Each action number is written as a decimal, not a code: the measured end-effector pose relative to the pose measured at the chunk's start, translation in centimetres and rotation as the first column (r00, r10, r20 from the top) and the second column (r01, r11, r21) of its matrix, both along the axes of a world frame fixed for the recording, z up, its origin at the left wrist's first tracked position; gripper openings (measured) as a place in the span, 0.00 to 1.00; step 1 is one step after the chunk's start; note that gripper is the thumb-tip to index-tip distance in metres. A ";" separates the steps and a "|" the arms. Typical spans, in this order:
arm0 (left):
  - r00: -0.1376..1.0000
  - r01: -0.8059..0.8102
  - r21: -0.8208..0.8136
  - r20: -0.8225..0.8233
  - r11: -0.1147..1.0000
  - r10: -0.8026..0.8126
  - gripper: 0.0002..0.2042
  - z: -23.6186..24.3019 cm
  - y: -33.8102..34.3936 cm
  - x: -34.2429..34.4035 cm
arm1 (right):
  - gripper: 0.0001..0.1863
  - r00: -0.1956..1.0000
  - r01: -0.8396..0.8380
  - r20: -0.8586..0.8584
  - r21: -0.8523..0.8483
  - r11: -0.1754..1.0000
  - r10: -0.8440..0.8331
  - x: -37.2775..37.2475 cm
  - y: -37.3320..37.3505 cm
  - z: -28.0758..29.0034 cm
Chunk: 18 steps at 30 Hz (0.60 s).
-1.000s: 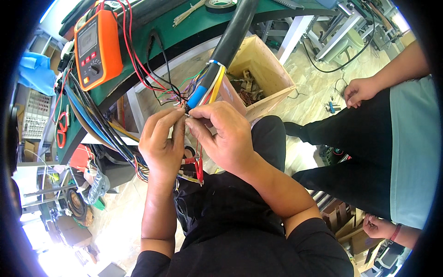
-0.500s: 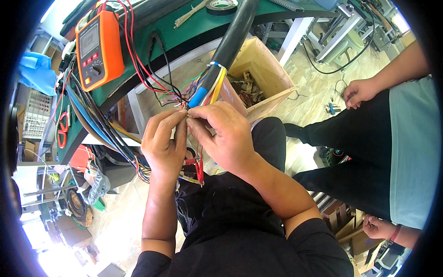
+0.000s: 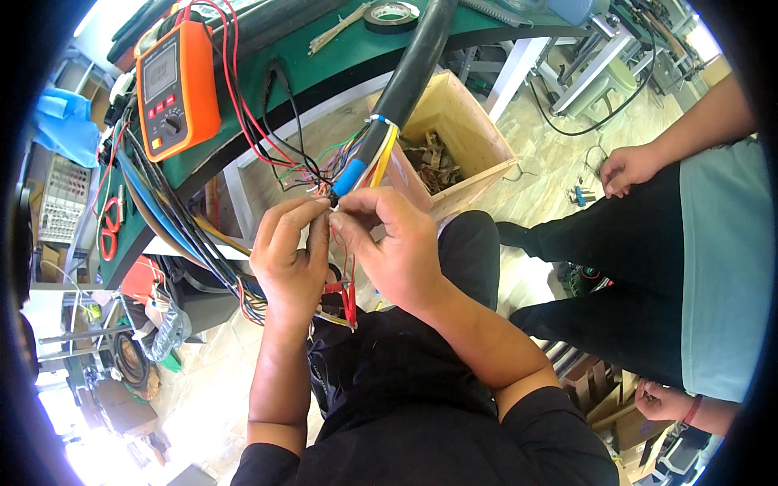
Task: The person assembles a cable harness by hand, applying blue and yellow tape to wire junctions, sliding a metal connector onto a thick cable, and testing connections with a multimeter.
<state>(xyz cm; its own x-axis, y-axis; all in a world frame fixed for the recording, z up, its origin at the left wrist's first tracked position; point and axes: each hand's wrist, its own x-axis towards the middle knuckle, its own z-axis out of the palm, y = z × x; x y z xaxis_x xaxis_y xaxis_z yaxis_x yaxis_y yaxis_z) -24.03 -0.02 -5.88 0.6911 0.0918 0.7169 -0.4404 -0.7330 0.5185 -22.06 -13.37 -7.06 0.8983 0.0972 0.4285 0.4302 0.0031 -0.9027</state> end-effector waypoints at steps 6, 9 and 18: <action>1.000 -0.004 -0.002 -0.002 1.000 0.004 0.11 -0.1 0.0 0.1 | 0.10 0.973 0.088 0.226 -0.196 0.977 -0.042 0.4 -0.3 -0.1; 1.000 -0.004 -0.014 0.000 1.000 0.004 0.11 -0.2 0.0 0.1 | 0.12 0.946 0.133 0.321 -0.239 0.962 -0.051 0.5 -0.4 0.0; 1.000 0.004 -0.009 0.001 1.000 -0.004 0.11 -0.2 0.0 0.1 | 0.12 0.917 0.199 0.390 -0.268 0.943 -0.083 0.8 -0.1 0.2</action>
